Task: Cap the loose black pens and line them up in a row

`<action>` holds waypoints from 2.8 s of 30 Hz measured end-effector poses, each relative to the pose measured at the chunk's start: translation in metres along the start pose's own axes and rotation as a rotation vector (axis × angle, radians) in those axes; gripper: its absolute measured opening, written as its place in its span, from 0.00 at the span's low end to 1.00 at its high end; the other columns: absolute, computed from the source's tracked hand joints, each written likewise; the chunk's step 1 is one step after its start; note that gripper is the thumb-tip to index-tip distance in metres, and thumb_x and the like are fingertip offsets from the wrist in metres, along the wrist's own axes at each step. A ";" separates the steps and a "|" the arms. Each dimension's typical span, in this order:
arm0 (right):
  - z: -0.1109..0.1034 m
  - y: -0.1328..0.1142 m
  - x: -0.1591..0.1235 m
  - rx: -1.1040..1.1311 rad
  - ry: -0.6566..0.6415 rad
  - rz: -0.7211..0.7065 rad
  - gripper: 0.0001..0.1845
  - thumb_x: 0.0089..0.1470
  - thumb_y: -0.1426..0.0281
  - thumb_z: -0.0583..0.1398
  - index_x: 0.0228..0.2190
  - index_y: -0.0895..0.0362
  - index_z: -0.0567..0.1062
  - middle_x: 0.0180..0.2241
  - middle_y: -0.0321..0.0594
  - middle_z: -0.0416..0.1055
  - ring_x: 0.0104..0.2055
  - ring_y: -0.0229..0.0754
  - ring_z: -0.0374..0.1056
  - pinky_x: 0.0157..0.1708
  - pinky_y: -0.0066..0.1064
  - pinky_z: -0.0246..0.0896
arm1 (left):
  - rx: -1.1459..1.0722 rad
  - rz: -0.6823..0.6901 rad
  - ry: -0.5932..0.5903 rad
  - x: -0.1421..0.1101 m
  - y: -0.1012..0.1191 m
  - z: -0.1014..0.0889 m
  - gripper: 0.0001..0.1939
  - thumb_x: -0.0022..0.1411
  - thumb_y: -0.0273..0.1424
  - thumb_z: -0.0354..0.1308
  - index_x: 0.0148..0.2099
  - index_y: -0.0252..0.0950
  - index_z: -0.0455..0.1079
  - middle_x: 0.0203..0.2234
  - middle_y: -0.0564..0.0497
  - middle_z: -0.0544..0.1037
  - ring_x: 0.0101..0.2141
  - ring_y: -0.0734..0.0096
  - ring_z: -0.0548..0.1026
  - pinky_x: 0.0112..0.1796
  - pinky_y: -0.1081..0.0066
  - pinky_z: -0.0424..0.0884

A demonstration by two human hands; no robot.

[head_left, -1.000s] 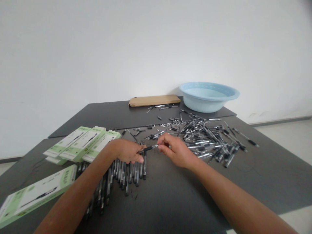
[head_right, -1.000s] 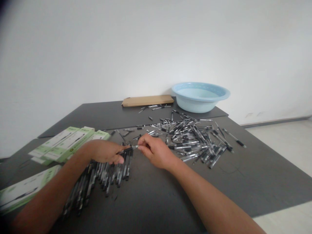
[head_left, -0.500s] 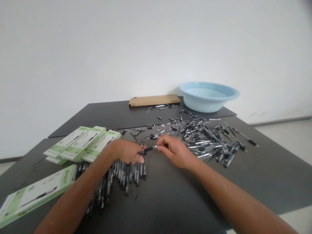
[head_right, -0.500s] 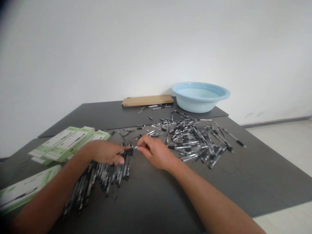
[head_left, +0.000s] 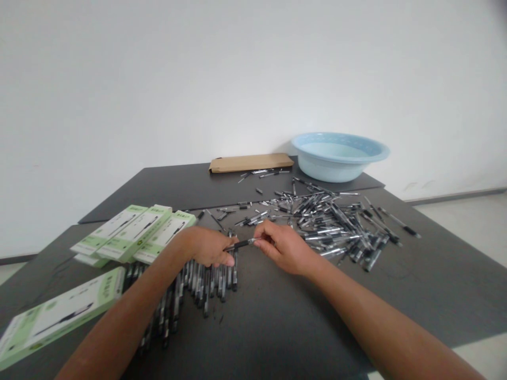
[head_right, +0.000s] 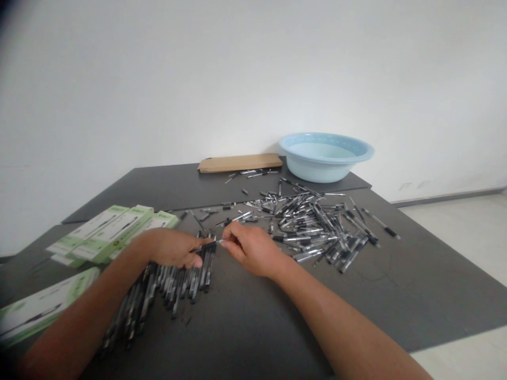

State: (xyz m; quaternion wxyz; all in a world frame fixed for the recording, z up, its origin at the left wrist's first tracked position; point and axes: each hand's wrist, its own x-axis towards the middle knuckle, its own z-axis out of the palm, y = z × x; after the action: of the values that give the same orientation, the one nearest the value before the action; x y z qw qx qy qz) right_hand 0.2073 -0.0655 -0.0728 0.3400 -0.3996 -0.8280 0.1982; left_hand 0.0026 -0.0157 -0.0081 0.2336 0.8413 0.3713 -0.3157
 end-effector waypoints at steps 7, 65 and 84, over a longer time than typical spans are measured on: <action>0.002 0.002 -0.001 -0.069 -0.016 -0.012 0.06 0.60 0.67 0.54 0.33 0.56 0.67 0.27 0.35 0.68 0.28 0.37 0.62 0.28 0.26 0.50 | 0.015 -0.001 -0.005 0.001 0.000 0.002 0.27 0.63 0.38 0.48 0.62 0.33 0.57 0.31 0.46 0.81 0.31 0.63 0.77 0.27 0.73 0.67; -0.005 -0.003 -0.004 -0.030 -0.063 -0.077 0.06 0.55 0.72 0.57 0.37 0.55 0.64 0.30 0.36 0.68 0.30 0.37 0.64 0.30 0.26 0.55 | -0.036 -0.003 -0.002 0.002 0.001 0.005 0.19 0.64 0.37 0.49 0.53 0.34 0.65 0.31 0.46 0.81 0.30 0.64 0.77 0.26 0.74 0.67; -0.005 0.000 -0.003 0.009 -0.064 -0.068 0.08 0.55 0.69 0.58 0.37 0.55 0.65 0.30 0.36 0.69 0.30 0.37 0.65 0.30 0.26 0.55 | -0.029 0.001 0.004 0.005 -0.002 0.008 0.16 0.64 0.38 0.50 0.51 0.36 0.66 0.31 0.48 0.81 0.29 0.66 0.77 0.25 0.76 0.66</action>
State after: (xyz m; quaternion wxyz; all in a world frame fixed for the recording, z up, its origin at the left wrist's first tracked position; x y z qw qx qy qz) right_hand 0.2129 -0.0678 -0.0705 0.3218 -0.3630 -0.8506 0.2030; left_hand 0.0010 -0.0172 -0.0171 0.2453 0.8385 0.3761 -0.3087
